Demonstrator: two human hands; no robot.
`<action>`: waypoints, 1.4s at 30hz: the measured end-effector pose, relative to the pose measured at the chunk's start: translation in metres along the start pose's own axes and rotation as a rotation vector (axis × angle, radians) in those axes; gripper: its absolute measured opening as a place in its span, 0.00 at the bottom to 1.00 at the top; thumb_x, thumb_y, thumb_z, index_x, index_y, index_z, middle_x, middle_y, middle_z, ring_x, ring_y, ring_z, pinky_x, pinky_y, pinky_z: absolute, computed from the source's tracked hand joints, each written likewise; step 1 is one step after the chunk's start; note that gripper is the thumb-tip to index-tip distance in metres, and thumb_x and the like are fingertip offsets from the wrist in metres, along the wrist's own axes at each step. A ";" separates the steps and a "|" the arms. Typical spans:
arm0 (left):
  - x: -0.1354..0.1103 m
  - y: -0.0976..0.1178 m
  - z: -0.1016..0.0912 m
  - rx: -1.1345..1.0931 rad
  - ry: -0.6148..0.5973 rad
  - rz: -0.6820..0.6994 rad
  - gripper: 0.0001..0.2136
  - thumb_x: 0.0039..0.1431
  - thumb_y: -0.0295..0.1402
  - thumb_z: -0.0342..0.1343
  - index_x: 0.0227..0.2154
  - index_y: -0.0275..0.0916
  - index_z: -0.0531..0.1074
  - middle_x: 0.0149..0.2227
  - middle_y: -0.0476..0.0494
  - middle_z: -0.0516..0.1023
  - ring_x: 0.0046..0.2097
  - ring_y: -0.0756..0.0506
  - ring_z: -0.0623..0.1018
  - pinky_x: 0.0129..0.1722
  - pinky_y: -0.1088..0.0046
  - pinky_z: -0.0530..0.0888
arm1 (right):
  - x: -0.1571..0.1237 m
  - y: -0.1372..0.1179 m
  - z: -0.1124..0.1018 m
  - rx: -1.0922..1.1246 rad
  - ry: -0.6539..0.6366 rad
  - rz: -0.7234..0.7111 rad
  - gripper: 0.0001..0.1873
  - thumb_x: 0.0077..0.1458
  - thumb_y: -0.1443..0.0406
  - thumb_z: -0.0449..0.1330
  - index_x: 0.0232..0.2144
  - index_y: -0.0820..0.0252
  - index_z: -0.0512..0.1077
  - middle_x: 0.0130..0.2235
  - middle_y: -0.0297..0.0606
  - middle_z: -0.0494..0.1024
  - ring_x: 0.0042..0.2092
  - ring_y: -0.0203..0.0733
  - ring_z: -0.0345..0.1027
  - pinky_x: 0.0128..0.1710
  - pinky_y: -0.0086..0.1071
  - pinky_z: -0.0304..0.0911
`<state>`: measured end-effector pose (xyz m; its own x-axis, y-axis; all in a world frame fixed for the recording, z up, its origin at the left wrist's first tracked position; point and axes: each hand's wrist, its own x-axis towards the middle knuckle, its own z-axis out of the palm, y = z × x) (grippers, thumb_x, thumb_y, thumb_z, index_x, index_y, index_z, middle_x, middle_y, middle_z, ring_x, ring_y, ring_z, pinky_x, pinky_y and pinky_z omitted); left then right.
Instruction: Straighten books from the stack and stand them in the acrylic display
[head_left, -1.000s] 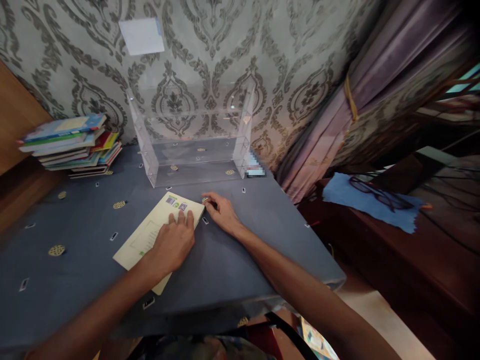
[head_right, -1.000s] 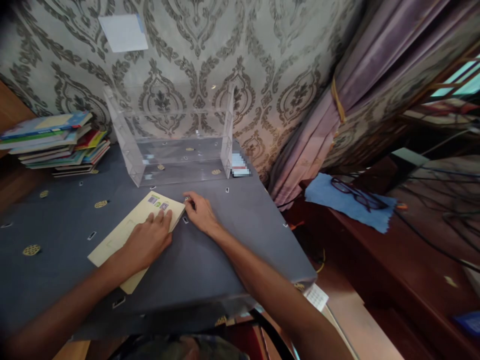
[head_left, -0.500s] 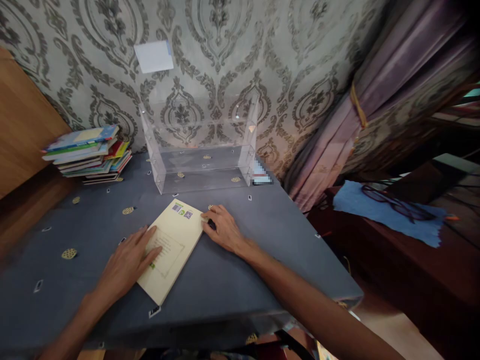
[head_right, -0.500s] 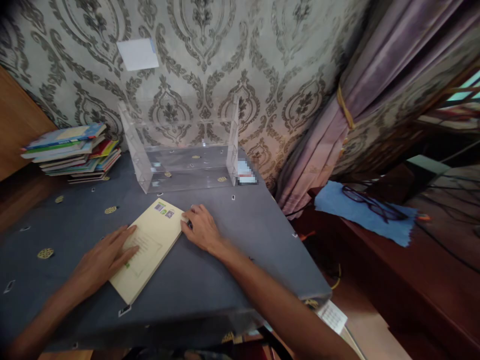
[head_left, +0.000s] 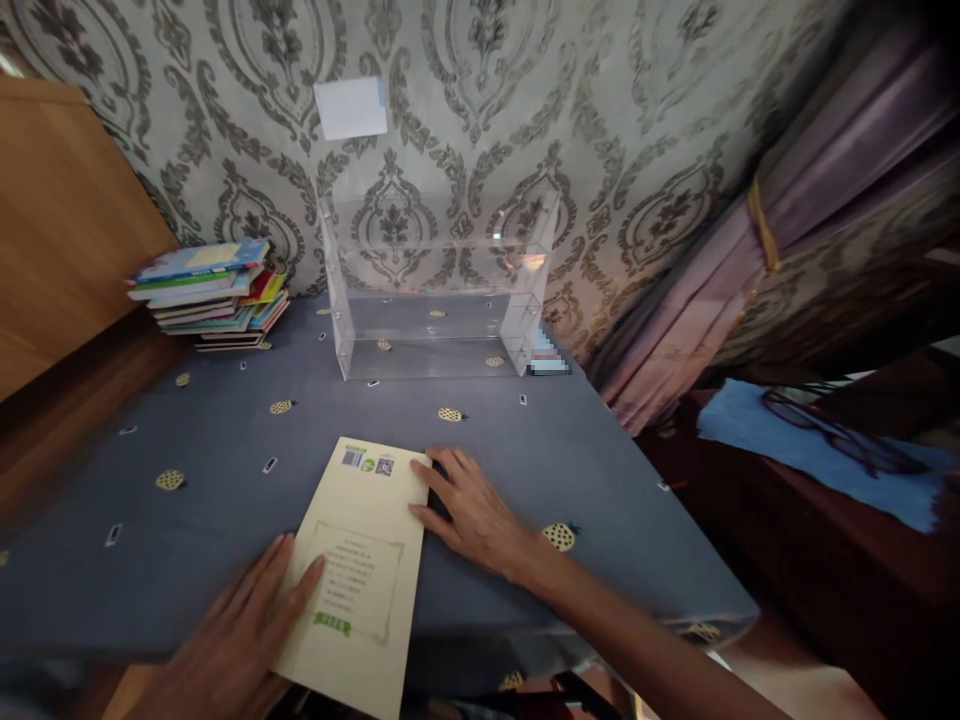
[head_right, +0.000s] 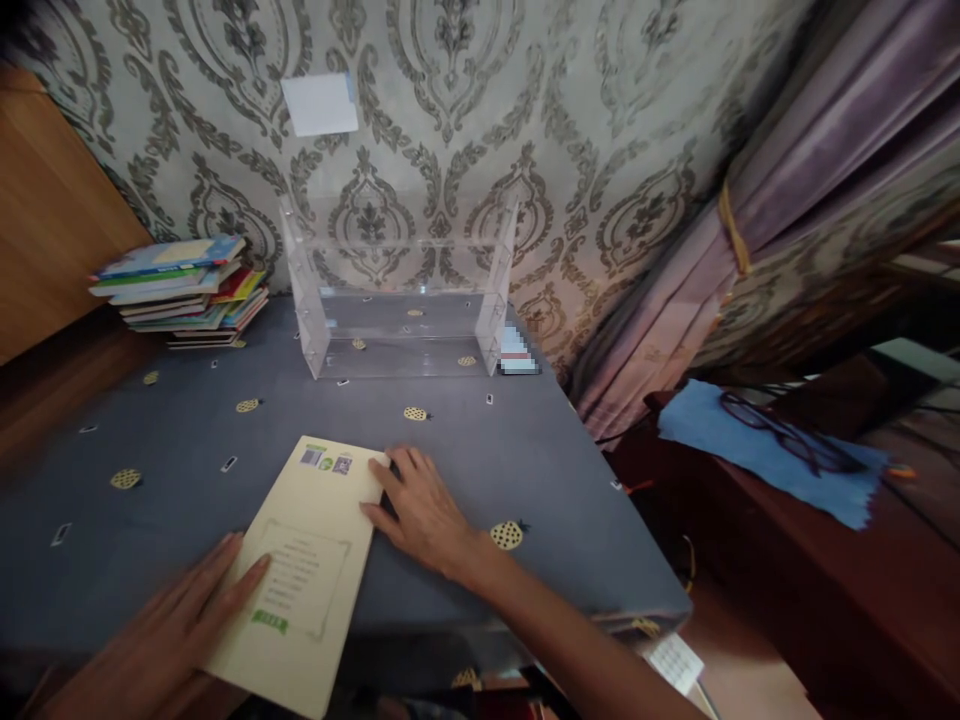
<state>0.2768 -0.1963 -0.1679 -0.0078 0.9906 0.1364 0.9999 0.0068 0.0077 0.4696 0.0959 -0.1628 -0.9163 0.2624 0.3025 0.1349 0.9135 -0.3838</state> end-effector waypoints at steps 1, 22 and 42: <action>-0.001 -0.001 0.000 -0.016 0.027 0.001 0.38 0.61 0.38 0.54 0.70 0.55 0.42 0.67 0.42 0.63 0.61 0.33 0.72 0.51 0.58 0.78 | -0.002 0.000 0.000 0.004 0.003 0.000 0.22 0.63 0.59 0.58 0.56 0.61 0.67 0.54 0.52 0.69 0.55 0.56 0.62 0.54 0.53 0.65; 0.201 -0.018 -0.048 -1.093 0.893 -0.515 0.23 0.64 0.52 0.48 0.47 0.38 0.73 0.45 0.41 0.81 0.49 0.44 0.79 0.48 0.68 0.75 | 0.021 0.010 -0.003 0.560 0.185 0.212 0.18 0.67 0.55 0.48 0.41 0.59 0.74 0.40 0.40 0.78 0.45 0.45 0.71 0.51 0.40 0.66; 0.230 -0.053 0.010 -1.211 0.292 -0.692 0.14 0.56 0.46 0.54 0.29 0.39 0.70 0.23 0.49 0.73 0.26 0.46 0.75 0.26 0.72 0.72 | 0.022 0.030 0.002 0.608 0.171 0.470 0.20 0.64 0.52 0.51 0.44 0.61 0.72 0.30 0.37 0.78 0.29 0.40 0.68 0.27 0.30 0.59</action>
<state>0.2217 0.0324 -0.1469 -0.6339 0.7719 -0.0493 0.1727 0.2033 0.9638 0.4530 0.1282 -0.1698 -0.7368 0.6686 0.1009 0.2192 0.3774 -0.8997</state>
